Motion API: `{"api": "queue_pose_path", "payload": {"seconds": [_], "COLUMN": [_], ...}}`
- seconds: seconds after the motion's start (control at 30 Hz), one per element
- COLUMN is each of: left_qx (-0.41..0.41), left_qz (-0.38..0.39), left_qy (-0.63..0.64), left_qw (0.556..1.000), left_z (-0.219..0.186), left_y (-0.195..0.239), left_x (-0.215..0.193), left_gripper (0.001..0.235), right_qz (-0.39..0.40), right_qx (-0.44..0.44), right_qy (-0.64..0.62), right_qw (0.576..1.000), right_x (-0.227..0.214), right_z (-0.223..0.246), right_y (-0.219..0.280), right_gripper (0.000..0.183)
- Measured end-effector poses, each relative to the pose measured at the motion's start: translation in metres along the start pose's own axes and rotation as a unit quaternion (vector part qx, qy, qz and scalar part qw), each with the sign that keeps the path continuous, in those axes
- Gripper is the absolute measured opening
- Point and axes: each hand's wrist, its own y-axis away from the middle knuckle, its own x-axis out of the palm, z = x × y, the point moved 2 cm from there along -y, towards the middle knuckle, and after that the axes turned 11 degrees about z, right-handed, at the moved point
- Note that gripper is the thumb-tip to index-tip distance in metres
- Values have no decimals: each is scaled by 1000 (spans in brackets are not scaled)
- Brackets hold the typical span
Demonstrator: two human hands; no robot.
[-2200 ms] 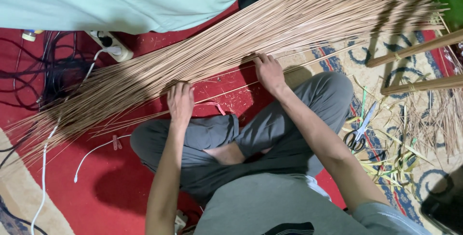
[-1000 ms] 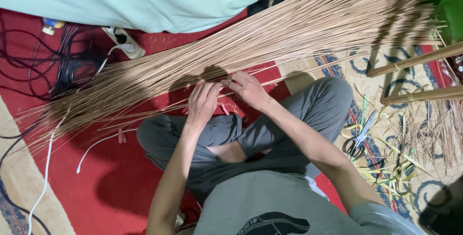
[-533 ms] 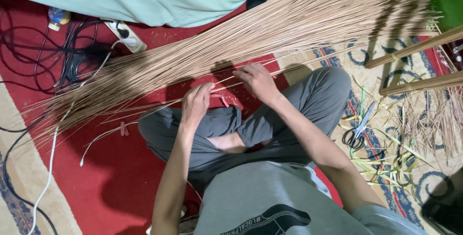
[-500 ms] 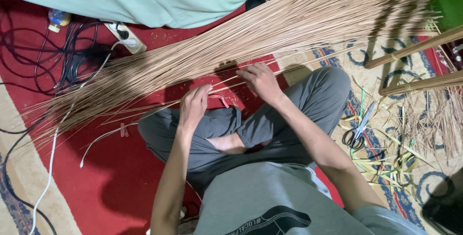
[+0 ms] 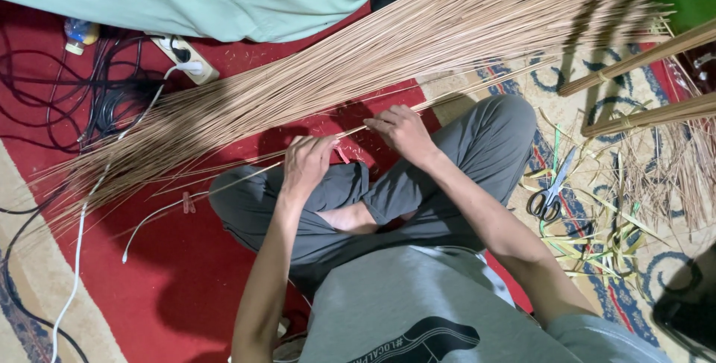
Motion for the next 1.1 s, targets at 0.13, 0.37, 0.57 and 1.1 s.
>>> {"api": "queue_pose_path", "payload": {"seconds": [0.13, 0.37, 0.57, 1.1], "left_qx": [17, 20, 18, 8], "left_qz": [-10, 16, 17, 24], "left_qy": [-4, -1, 1, 29], "left_qw": [1000, 1000, 1000, 999], "left_z": [-26, -9, -25, -6], "left_y": [-22, -15, -33, -35], "left_x": [4, -9, 3, 27], "left_gripper": [12, 10, 14, 11], "right_qz": [-6, 6, 6, 40], "right_qx": [-16, -13, -15, 48], "right_qy": [8, 25, -12, -48], "right_qw": [1000, 1000, 1000, 997], "right_x": [1, -2, -1, -11], "right_z": [21, -4, 19, -39], "right_y": [-10, 0, -11, 28], "right_gripper": [11, 12, 15, 16]}}
